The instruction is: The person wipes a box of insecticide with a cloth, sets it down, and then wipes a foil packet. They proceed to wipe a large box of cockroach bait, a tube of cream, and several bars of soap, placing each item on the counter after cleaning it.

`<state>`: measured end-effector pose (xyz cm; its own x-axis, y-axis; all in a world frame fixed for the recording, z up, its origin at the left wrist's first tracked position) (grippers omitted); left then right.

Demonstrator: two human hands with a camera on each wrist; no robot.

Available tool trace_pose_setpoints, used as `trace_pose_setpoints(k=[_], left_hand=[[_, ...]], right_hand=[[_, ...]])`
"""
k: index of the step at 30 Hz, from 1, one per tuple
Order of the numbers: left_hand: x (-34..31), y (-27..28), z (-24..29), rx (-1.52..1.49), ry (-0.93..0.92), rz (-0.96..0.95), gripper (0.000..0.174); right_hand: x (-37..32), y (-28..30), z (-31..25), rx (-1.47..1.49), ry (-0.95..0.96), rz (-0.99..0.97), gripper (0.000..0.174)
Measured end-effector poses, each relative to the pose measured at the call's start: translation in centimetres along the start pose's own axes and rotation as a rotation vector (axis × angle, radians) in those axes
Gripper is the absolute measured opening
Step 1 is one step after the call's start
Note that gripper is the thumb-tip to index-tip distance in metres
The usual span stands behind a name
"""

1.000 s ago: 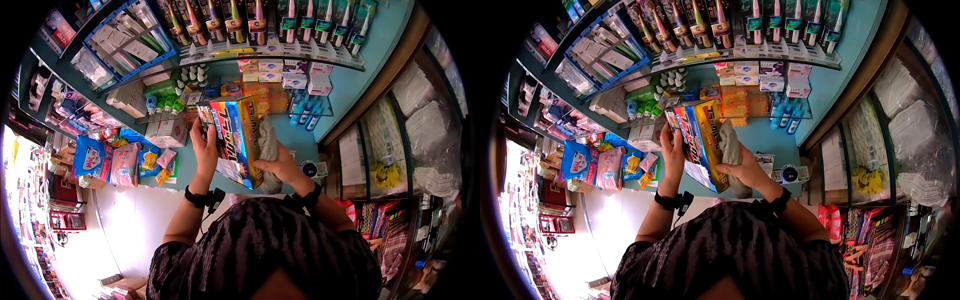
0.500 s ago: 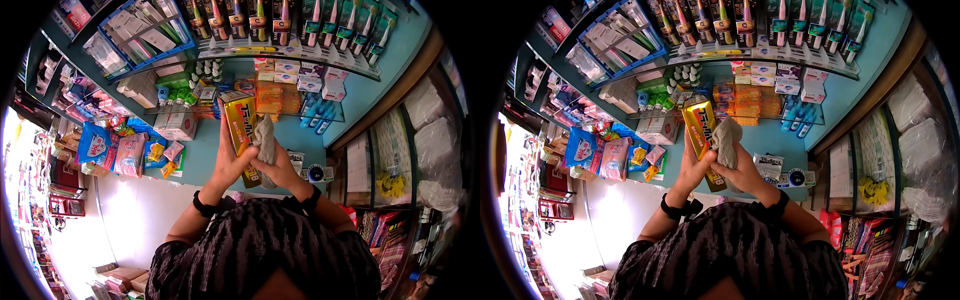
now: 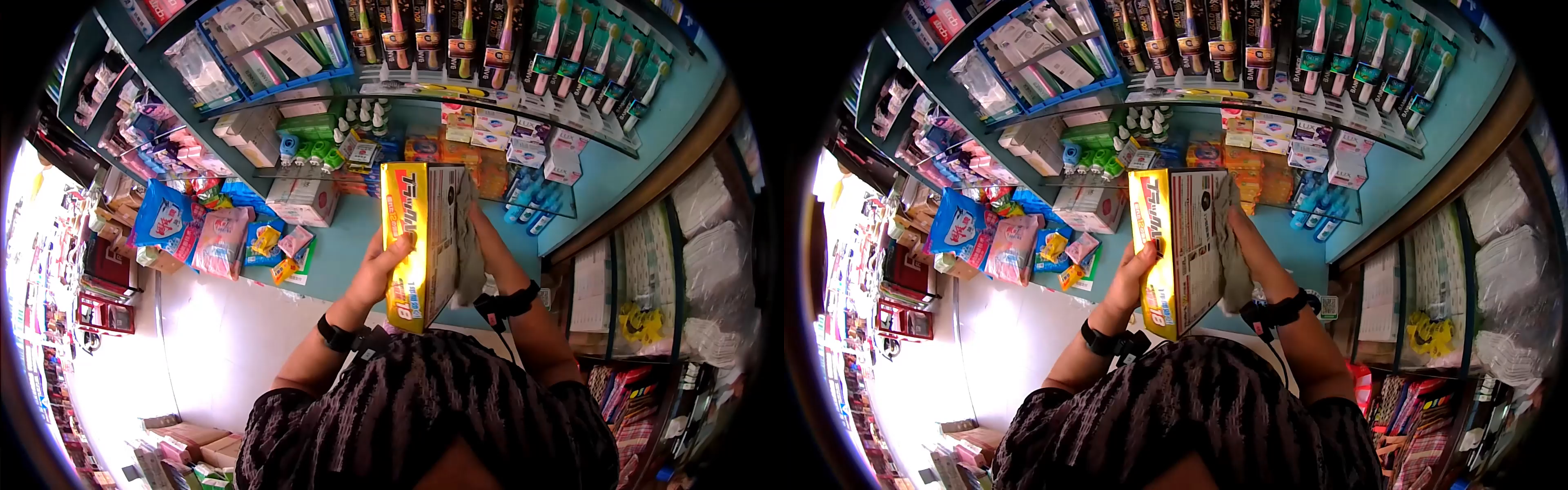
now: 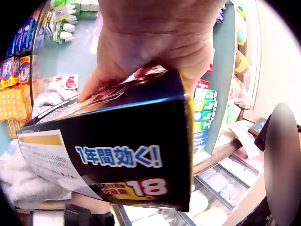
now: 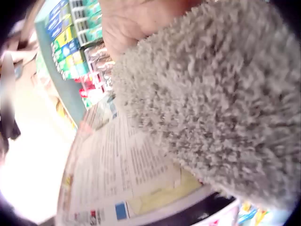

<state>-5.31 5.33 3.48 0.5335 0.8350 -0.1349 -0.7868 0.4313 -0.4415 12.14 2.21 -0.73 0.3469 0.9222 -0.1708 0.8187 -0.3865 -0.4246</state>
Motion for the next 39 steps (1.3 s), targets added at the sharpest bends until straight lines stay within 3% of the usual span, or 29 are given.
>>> trace_pose_setpoints(k=[1, 3, 6, 9, 10, 13, 14, 17, 18, 21, 23, 24, 28, 31, 37, 39], left_hand=[[0.4, 0.8, -0.3, -0.019, 0.054, -0.021, 0.046], [0.8, 1.6, -0.1, -0.126, 0.063, -0.094, 0.057], [1.7, 2.8, -0.6, -0.153, 0.077, -0.042, 0.059], [2.1, 2.5, 2.1, 0.119, -0.245, 0.135, 0.056], [1.7, 2.7, 3.1, 0.306, -0.223, 0.123, 0.057], [0.5, 1.2, 2.8, 0.466, -0.470, 0.081, 0.058], [0.8, 1.5, 2.1, 0.597, -0.620, 0.163, 0.058], [1.8, 2.8, 1.5, 0.265, -0.354, 0.165, 0.058], [1.8, 2.7, 1.8, 0.265, -0.330, 0.175, 0.053], [2.6, 4.0, 0.1, 0.223, -0.068, 0.183, 0.050], [2.5, 3.0, -1.9, 0.174, -0.027, 0.109, 0.051], [2.7, 2.7, -2.9, 0.004, -0.074, 0.163, 0.053], [2.1, 1.3, -1.8, -0.059, 0.044, 0.167, 0.055], [3.6, 2.4, -2.1, -0.094, -0.051, 0.238, 0.053], [3.8, 5.4, -0.4, 0.071, -0.302, 0.397, 0.038], [3.6, 7.3, -0.3, 0.169, -0.218, 0.438, 0.035]], right_hand=[[-0.9, -0.8, -0.5, 0.149, -0.058, -0.071, 0.068], [-1.0, -0.2, -0.5, 0.137, -0.051, -0.046, 0.062], [-1.4, -0.6, -1.0, 0.128, 0.015, -0.041, 0.055], [-0.9, 0.1, -1.7, 0.038, 0.133, 0.034, 0.051], [-1.3, 0.2, -2.3, -0.027, 0.195, 0.074, 0.050], [-2.4, -0.2, -3.5, -0.130, 0.295, 0.106, 0.048], [-2.6, -0.5, -3.6, -0.150, 0.314, 0.099, 0.047], [-2.1, 1.9, -1.9, 0.045, 0.075, -0.001, 0.049], [-2.0, 2.3, -1.7, 0.008, 0.096, -0.031, 0.051], [-3.2, 2.2, -1.6, 0.221, -0.054, 0.100, 0.045], [-3.4, 2.1, -0.7, 0.266, -0.124, 0.088, 0.045], [-3.5, 2.2, -0.1, 0.275, -0.154, 0.061, 0.045], [-3.3, 1.9, 2.5, 0.258, -0.270, -0.006, 0.045], [-3.8, 1.9, 4.1, 0.210, -0.330, -0.029, 0.046], [-4.4, 2.6, 6.8, 0.121, -0.419, -0.038, 0.046], [-4.2, 3.1, 7.1, 0.017, -0.380, -0.037, 0.046]])
Point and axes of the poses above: each hand's wrist, its own x-axis towards the middle knuckle, its own y-axis out of the back of the hand, z = x × y, the point moved 6 cm from there along x, towards the middle knuckle, and after that the axes turned 14 degrees about z, right-handed, at the moved point
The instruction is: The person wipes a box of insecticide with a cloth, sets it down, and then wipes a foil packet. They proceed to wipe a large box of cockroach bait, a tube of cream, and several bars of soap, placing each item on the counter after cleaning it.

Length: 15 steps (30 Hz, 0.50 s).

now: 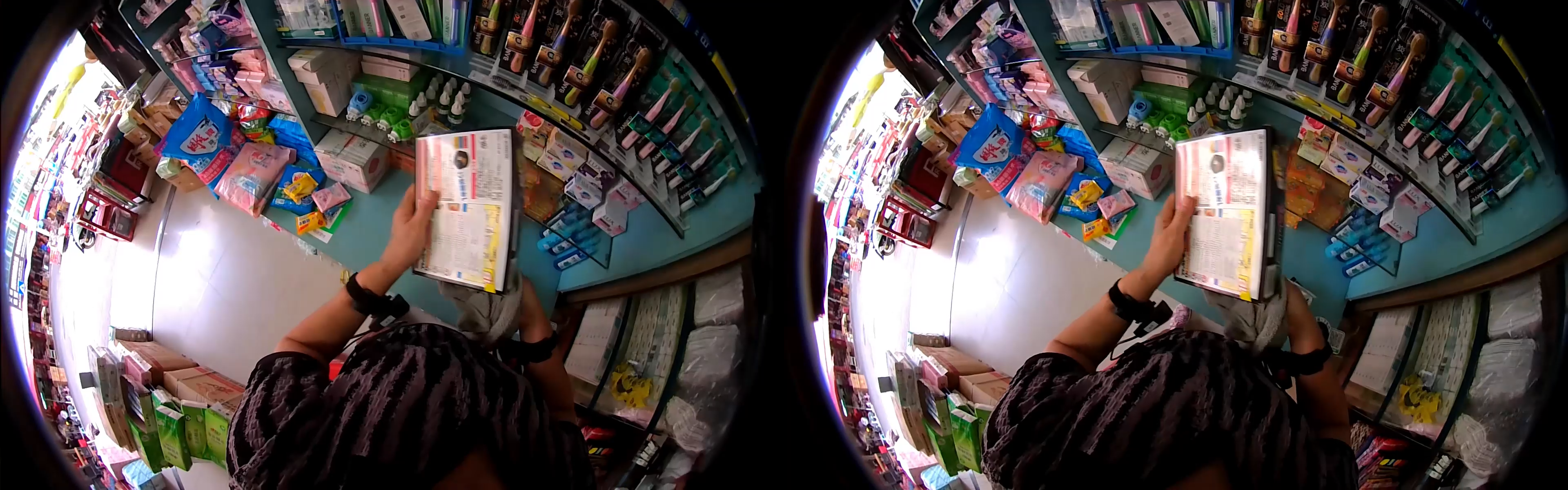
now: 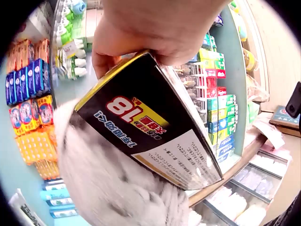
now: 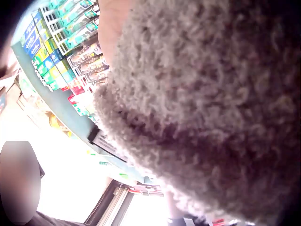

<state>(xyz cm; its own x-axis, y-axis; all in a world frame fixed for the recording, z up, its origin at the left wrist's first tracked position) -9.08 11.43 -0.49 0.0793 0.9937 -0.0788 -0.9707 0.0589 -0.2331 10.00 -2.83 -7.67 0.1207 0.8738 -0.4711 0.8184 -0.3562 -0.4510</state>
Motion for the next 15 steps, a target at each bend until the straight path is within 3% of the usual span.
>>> trace_pose_setpoints(k=[1, 3, 4, 6, 9, 12, 13, 15], left_hand=[[0.5, 1.1, 0.1, -0.034, -0.044, 0.026, 0.035], [1.6, 3.3, 0.2, -0.097, -0.140, 0.072, 0.038], [1.9, 4.5, 0.3, -0.023, -0.039, 0.101, 0.047], [4.0, 7.0, -1.4, 0.071, -0.091, 0.107, 0.055], [4.9, 7.7, -1.8, 0.812, -0.536, 0.145, 0.060], [6.0, 7.3, -5.9, 0.979, -0.604, -0.005, 0.057], [7.0, 7.5, -7.8, 1.006, -0.500, -0.031, 0.055], [7.9, 7.5, -9.8, 1.153, -0.487, -0.075, 0.056]], right_hand=[[0.0, 0.3, -0.3, -0.103, 0.061, 0.012, 0.046], [-1.5, 0.1, -2.8, -0.446, 0.392, 0.087, 0.046], [-2.3, 0.0, -4.1, -0.620, 0.551, 0.128, 0.046], [-2.1, 1.2, -4.4, -0.182, 0.400, 0.099, 0.050], [-1.0, 6.1, -3.8, 0.199, 0.338, 0.137, 0.053], [-1.8, 6.9, -3.9, 0.477, 0.192, 0.275, 0.049], [-2.2, 7.5, -4.0, 0.480, 0.196, 0.361, 0.045], [-2.8, 7.1, -4.2, 0.544, 0.184, 0.339, 0.045]])
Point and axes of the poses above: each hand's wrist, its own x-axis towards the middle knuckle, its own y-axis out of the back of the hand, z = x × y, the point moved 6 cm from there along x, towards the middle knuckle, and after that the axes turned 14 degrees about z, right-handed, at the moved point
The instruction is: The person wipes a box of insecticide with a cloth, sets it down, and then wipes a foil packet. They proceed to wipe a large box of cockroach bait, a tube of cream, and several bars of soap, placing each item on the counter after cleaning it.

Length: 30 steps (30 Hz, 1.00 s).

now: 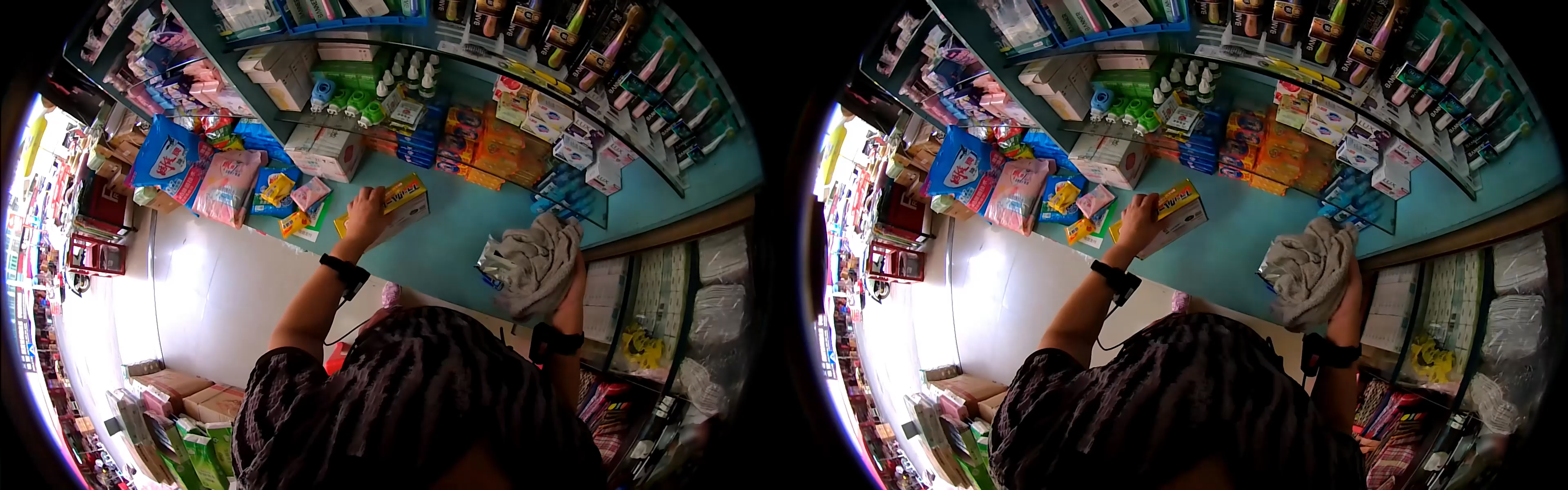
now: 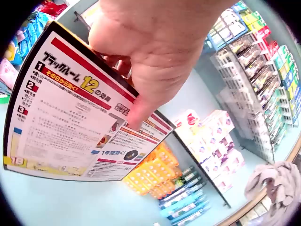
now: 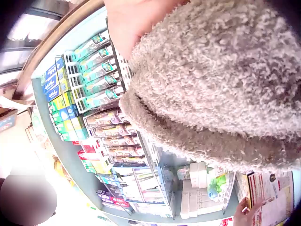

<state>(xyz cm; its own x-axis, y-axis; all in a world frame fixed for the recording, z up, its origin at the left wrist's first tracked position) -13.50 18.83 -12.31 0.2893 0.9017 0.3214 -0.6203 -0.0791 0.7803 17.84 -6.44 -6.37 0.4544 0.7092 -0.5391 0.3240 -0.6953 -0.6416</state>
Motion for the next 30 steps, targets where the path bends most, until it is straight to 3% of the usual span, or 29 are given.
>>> trace_pose_setpoints(k=[2, 6, 9, 12, 15, 19, 24, 29, 30], left_hand=[[0.5, -1.8, -1.4, 0.072, -0.054, -0.038, 0.058], [2.7, -4.6, -4.2, 0.216, -0.106, -0.022, 0.051], [4.8, -6.5, -6.4, 0.289, -0.116, 0.007, 0.043], [6.7, -8.0, -8.6, 0.328, -0.123, 0.004, 0.035], [7.9, -8.9, -10.1, 0.312, -0.121, -0.021, 0.034], [8.4, -10.4, -11.4, 0.316, -0.183, -0.039, 0.022], [8.3, -11.6, -12.1, 0.343, -0.262, -0.076, 0.029], [8.5, -11.3, -12.1, 0.337, -0.279, -0.127, 0.041], [8.5, -10.8, -11.7, 0.339, -0.316, -0.059, 0.046]], right_hand=[[-1.0, -0.5, -0.1, 0.041, -0.022, -0.016, 0.044], [-3.1, -3.2, -0.5, 0.067, 0.151, -0.013, 0.044], [-3.0, -1.0, -0.6, 0.118, 0.122, -0.009, 0.045], [-2.9, 0.3, -0.6, 0.188, 0.077, -0.158, 0.045], [-3.1, 0.5, -0.6, 0.207, 0.149, 0.025, 0.045], [-3.3, 0.3, -0.5, 0.180, 0.209, 0.081, 0.044], [-2.4, 0.7, 0.1, 0.190, 0.215, 0.143, 0.043], [-1.8, -1.7, 0.7, 0.223, 0.252, 0.082, 0.044], [-1.7, -1.9, 0.7, 0.219, 0.265, 0.074, 0.044]])
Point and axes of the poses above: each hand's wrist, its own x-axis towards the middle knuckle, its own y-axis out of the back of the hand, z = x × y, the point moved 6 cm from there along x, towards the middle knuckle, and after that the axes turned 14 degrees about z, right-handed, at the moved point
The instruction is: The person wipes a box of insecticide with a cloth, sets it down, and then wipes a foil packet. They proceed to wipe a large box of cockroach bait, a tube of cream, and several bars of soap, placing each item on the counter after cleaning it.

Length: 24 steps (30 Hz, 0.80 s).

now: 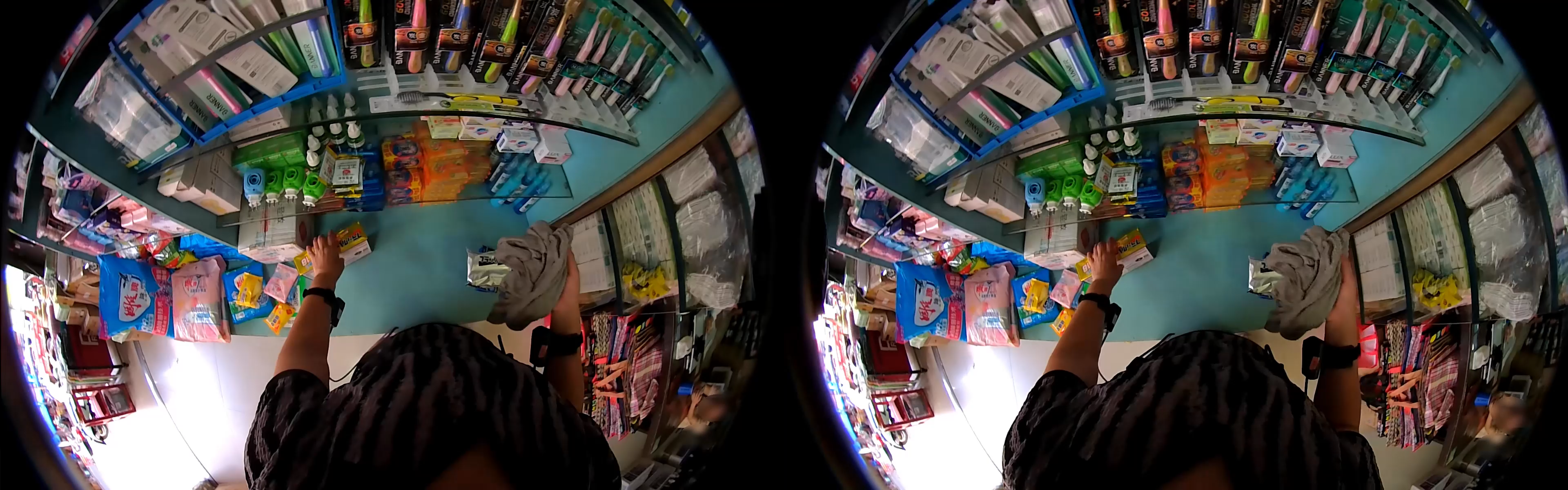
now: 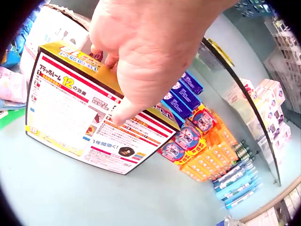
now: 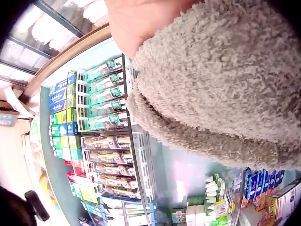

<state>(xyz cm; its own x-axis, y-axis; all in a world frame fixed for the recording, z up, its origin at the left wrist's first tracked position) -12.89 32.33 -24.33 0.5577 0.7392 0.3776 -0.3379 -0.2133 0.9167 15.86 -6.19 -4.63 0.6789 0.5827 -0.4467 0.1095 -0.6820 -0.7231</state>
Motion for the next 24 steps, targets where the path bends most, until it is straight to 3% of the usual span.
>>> trace_pose_setpoints(k=[2, 5, 8, 13, 16, 19, 22, 24], left_hand=[[0.2, 2.7, 1.1, 0.026, -0.050, 0.138, 0.057], [1.0, 3.5, 1.7, -0.302, 0.186, -0.139, 0.050], [1.9, 6.9, 6.6, -0.812, 0.153, -0.177, 0.038], [9.5, 10.7, 16.5, -1.321, 0.288, -0.259, 0.028], [14.9, 8.8, 20.8, -1.261, 0.277, -0.253, 0.031], [20.0, 5.9, 23.8, -0.945, 0.172, -0.193, 0.037], [23.8, 4.8, 25.8, -0.640, 0.251, -0.267, 0.042], [26.3, 0.8, 26.4, -0.572, 0.103, -0.071, 0.045]], right_hand=[[0.2, -0.4, 0.3, 0.020, 0.005, 0.021, 0.045], [0.9, -0.1, -0.1, 0.025, 0.011, 0.040, 0.044], [0.8, -1.8, -1.0, 0.000, -0.003, 0.033, 0.043], [1.6, -2.5, -3.5, -0.008, -0.041, -0.058, 0.046], [1.2, -1.9, -5.7, -0.007, 0.017, -0.087, 0.044], [2.3, 2.3, -7.8, 0.072, -0.051, -0.098, 0.044], [1.5, 4.3, -9.9, 0.052, 0.023, -0.090, 0.044], [0.9, 5.8, -11.2, 0.012, 0.091, -0.044, 0.045]])
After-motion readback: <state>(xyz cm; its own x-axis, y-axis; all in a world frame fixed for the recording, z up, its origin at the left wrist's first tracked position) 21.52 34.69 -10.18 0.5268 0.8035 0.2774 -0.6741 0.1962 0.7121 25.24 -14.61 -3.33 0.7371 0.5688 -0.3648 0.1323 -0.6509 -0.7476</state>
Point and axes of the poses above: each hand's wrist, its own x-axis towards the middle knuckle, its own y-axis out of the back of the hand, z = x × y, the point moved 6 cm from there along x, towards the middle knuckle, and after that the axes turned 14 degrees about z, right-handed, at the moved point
